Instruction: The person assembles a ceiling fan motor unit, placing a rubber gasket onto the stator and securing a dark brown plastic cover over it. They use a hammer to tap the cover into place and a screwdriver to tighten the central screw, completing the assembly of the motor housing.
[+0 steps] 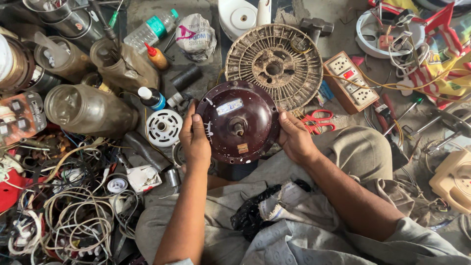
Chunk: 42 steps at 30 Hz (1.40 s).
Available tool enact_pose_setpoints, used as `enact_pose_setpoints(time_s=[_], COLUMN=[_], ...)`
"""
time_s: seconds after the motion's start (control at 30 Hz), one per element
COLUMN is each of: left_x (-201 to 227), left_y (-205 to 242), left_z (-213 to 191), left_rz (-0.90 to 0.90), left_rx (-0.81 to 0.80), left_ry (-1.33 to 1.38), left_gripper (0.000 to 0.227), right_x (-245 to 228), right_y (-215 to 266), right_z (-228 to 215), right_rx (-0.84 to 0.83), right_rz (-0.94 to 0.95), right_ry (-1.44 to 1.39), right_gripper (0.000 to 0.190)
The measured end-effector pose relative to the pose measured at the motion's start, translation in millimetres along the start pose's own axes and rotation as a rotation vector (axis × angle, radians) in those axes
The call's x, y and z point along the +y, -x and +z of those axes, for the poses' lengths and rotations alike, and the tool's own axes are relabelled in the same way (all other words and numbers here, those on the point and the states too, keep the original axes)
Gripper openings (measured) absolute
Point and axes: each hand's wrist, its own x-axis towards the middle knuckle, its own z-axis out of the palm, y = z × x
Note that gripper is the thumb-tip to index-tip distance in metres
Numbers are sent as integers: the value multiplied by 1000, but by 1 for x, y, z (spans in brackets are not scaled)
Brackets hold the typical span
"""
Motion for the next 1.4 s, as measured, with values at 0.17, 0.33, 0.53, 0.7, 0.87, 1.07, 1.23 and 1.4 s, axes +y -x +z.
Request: enact_pose_setpoints(time_s=[0.17, 0.33, 0.53, 0.7, 0.87, 1.07, 1.23, 1.4], left_x=[7, 15, 21, 21, 19, 31, 36, 34], left_y=[1, 0, 2, 7, 11, 16, 13, 8], left_z=[-3, 0, 6, 17, 21, 26, 21, 21], left_rz=[21, -17, 4, -38, -23, 14, 54, 198], left_rx=[-34, -23, -3, 81, 84, 79, 127, 228], left_ry=[-24, -65, -88, 6, -73, -76, -101, -296], left_gripper=[49, 50, 48, 45, 42, 45, 42, 41], right_x=[-2, -2, 5, 6, 34, 44, 25, 44], right_y=[2, 2, -1, -6, -19, -34, -28, -51], right_z=[5, 7, 0, 5, 2, -1, 26, 25], right_rx=[-34, -5, 13, 117, 411, 474, 489, 469], right_rz=[0, 10, -33, -72, -46, -131, -28, -235], right_ry=[48, 122, 156, 161, 181, 81, 20, 63], right_gripper=[45, 47, 46, 45, 51, 45, 39, 44])
